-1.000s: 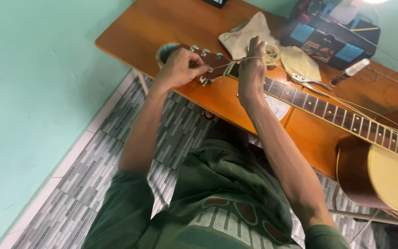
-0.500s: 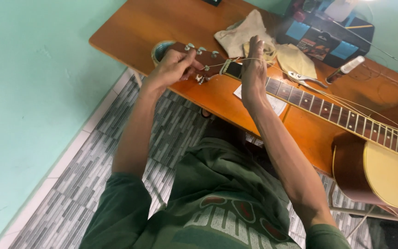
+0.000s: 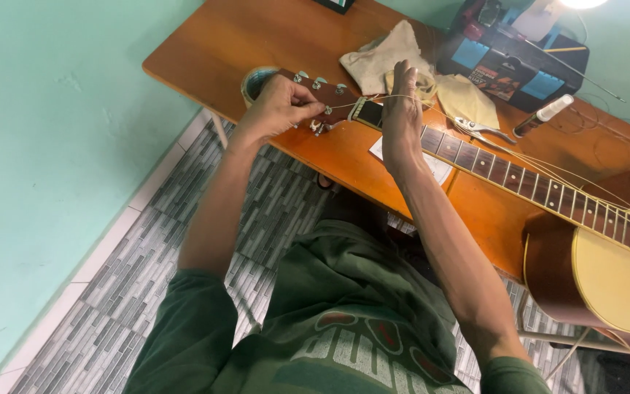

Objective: The person replaces a guitar string by threading it through the tuning peg, winding it around the post, and tightening it. They use a pair of pliers to assist in winding the string and then pluck the string to test the tension.

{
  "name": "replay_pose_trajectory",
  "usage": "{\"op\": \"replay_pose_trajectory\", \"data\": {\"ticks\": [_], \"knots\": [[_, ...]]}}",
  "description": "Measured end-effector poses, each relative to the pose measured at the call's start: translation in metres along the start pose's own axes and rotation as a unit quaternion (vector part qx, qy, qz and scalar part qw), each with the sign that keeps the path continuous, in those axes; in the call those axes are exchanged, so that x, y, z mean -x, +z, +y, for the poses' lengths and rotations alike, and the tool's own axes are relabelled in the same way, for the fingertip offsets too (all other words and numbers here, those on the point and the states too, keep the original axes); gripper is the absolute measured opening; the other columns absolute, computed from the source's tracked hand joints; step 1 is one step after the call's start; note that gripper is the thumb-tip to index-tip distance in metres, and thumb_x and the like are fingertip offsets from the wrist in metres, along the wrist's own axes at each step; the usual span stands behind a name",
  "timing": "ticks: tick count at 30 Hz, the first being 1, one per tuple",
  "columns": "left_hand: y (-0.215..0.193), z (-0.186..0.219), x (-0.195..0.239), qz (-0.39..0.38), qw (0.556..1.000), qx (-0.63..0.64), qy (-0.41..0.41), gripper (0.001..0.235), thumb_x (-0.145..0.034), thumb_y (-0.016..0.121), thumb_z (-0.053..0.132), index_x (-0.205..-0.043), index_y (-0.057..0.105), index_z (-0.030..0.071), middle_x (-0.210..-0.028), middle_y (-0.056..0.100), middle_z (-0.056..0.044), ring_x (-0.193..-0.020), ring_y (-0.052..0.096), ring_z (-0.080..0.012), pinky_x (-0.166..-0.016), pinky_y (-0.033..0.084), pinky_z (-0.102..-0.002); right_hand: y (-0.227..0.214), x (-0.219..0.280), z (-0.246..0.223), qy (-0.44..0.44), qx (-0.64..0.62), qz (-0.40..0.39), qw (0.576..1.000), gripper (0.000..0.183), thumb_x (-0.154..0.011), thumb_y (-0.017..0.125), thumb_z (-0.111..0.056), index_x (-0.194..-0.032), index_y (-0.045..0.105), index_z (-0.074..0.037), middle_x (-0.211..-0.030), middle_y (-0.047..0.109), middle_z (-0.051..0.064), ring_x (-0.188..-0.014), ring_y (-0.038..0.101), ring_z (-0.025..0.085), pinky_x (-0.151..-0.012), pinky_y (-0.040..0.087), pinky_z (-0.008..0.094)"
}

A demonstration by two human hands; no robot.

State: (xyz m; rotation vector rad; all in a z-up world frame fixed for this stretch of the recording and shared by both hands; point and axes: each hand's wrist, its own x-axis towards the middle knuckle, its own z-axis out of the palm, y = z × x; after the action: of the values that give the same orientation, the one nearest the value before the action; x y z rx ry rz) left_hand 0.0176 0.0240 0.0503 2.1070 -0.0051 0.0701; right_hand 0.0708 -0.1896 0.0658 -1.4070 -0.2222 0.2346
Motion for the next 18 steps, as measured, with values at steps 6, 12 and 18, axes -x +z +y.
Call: {"op": "replay_pose_trajectory", "data": {"ticks": [6, 12, 18], "knots": [[0.015, -0.009, -0.007, 0.054, 0.987, -0.144, 0.05, 0.007, -0.096, 0.077, 0.01, -0.089, 0.076, 0.009, -0.078, 0.078, -0.002, -0.061, 0.071, -0.0095, -0.058, 0.059, -0.019, -0.005, 0.004, 0.0, -0.03, 0.017, -0.005, 0.999, 0.089, -0.095, 0.023, -0.065, -0.163, 0.009, -0.009, -0.172, 0.006, 0.01, -0.16, 0.006, 0.028, -0.128, 0.008, 0.047], [0.015, -0.015, -0.001, 0.118, 0.917, -0.348, 0.159, 0.013, -0.098, 0.067, 0.029, -0.094, 0.07, 0.017, -0.079, 0.073, -0.009, -0.073, 0.07, -0.0349, -0.056, 0.048, -0.05, -0.06, 0.013, 0.004, 0.003, 0.061, 0.028, 0.998, 0.086, -0.095, 0.022, -0.064, -0.163, 0.017, -0.013, -0.172, 0.018, -0.001, -0.155, 0.023, 0.012, -0.117, 0.026, 0.031], [-0.002, -0.012, 0.014, 0.067, 0.917, -0.371, 0.133, 0.018, -0.106, 0.063, 0.031, -0.106, 0.071, 0.015, -0.082, 0.076, -0.004, -0.081, 0.075, -0.0285, -0.07, 0.057, -0.04, -0.126, 0.048, -0.007, 0.036, -0.442, -0.011, 0.896, 0.065, -0.108, 0.028, -0.048, -0.163, 0.021, -0.014, -0.17, 0.017, 0.002, -0.158, 0.005, 0.018, -0.129, 0.003, 0.041]]}}
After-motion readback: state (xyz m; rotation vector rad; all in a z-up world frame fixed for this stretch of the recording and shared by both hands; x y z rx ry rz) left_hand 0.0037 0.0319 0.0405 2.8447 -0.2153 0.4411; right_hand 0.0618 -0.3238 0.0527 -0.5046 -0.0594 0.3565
